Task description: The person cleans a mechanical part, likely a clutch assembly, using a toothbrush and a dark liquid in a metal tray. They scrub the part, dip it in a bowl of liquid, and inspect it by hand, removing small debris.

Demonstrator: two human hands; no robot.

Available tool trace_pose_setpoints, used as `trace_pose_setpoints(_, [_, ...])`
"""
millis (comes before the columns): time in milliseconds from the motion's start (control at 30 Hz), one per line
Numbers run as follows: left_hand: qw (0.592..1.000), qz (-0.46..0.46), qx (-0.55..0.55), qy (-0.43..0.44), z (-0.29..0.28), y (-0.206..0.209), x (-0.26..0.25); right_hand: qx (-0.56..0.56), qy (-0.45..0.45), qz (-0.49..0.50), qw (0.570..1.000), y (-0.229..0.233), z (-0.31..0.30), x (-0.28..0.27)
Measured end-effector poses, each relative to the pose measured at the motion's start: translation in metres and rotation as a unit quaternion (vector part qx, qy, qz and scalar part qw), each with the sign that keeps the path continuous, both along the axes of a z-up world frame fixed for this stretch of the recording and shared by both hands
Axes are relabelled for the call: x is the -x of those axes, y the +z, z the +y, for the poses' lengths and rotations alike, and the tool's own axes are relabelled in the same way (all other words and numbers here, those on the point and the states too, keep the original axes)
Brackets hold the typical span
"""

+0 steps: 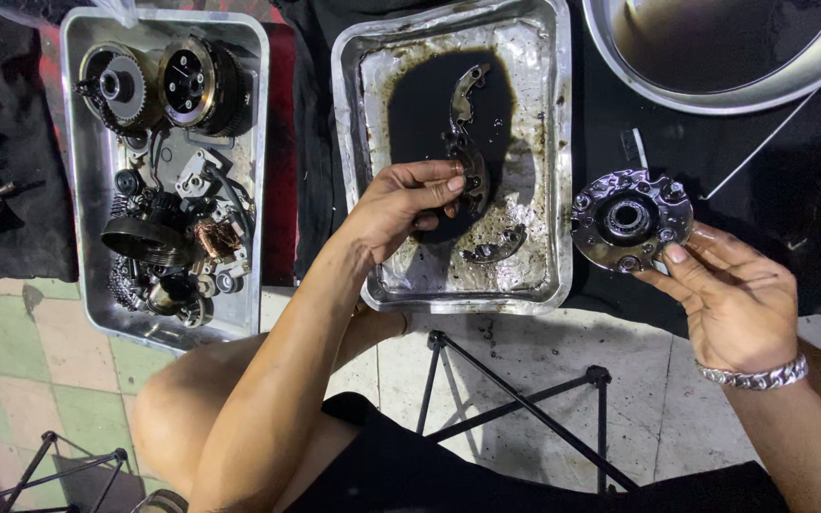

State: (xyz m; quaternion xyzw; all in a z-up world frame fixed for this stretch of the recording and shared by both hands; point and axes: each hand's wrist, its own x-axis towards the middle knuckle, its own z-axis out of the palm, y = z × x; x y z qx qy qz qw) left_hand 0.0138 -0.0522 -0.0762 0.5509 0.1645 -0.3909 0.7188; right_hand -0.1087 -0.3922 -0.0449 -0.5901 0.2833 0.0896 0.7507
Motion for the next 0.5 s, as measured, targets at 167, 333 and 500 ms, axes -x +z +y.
trace_pose_setpoints(167, [1.000,0.004,0.003,0.002,0.004,-0.006,0.002,-0.004,-0.009,0.005,1.000,-0.001,0.000,-0.001])
trace_pose_setpoints(333, [0.891,-0.250,-0.350,-0.142,-0.008,0.003,0.002,0.002,-0.008,0.008,1.000,-0.004,-0.002,-0.002])
trace_pose_setpoints(500, [0.738,-0.356,-0.519,-0.245,-0.026,0.013,0.007,0.000,-0.003,0.014,1.000,-0.001,0.002,-0.003])
